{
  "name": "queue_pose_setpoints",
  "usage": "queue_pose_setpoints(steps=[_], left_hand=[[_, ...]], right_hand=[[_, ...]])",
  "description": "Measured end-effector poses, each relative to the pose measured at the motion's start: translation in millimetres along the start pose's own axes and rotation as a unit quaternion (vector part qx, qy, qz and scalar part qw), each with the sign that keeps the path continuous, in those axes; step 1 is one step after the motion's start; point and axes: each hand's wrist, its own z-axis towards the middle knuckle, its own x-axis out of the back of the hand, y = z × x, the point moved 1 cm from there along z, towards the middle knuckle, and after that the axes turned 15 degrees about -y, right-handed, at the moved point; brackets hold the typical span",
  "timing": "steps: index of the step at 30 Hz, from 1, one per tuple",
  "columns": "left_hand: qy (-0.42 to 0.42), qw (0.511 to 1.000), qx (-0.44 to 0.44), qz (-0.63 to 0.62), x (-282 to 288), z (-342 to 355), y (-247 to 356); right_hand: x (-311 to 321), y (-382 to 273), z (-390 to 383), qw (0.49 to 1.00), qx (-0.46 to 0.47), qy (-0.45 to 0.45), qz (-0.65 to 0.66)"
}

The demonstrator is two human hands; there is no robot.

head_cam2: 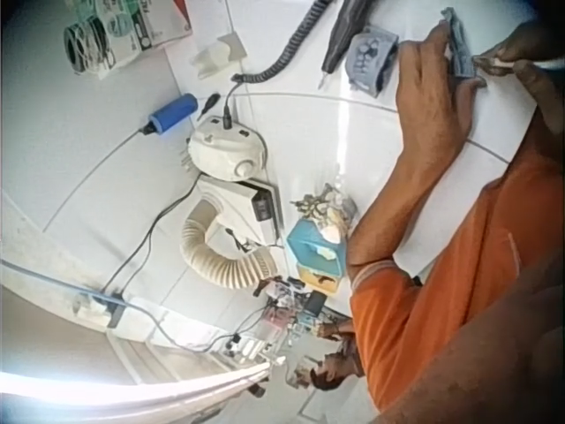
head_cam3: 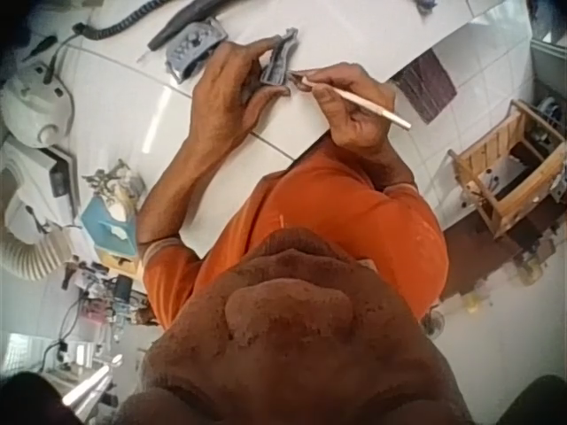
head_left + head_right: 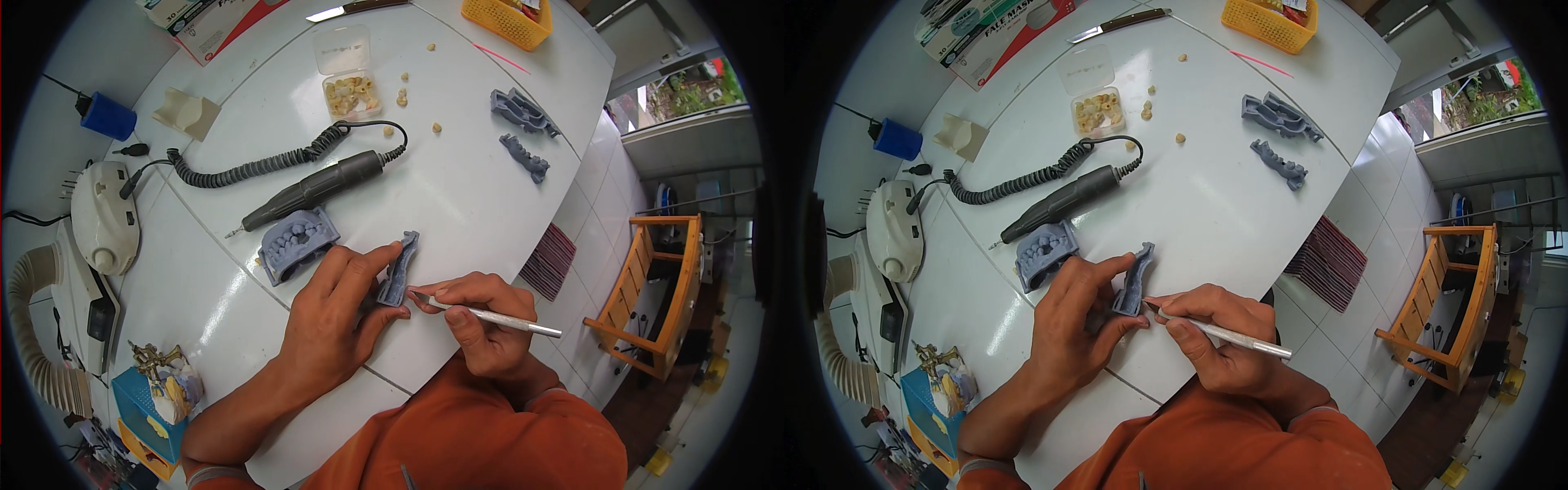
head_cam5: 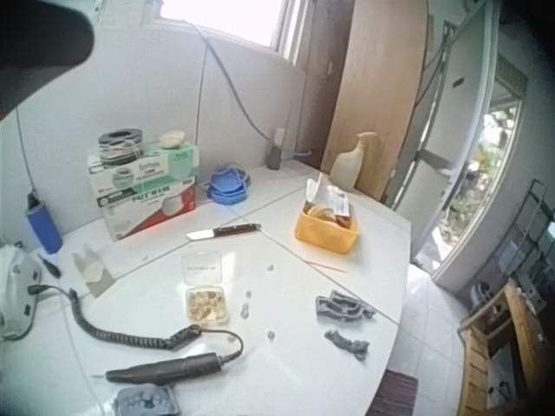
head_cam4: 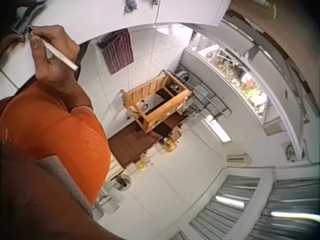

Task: Using a craft knife to scrape and clean a blue 3D printed dental arch model.

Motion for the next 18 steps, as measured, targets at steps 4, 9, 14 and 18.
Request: queue_pose_setpoints(steps=[4, 9, 14, 18], left_hand=[[0.003, 1.000, 0.002, -0.005, 0.0, -0.7, -0.7], [0.003, 1.000, -0.001, -0.001, -1.2, -0.7, -2.6], [0.002, 1.000, 0.000, -0.012, -1.2, -0.4, -2.5], [0.006, 1.000, -0.007, -0.017, -2.1, -0.1, -3.7]], right_hand=[[0.4, -0.3, 3.7, 0.999, 0.009, -0.002, -0.034], [-0.3, -2.7, 5.2, 0.998, 0.009, -0.008, -0.065], [-1.2, -2.1, 4.9, 0.997, 0.008, -0.005, -0.073], [0.0, -3.8, 6.5, 0.996, 0.014, -0.006, -0.086]])
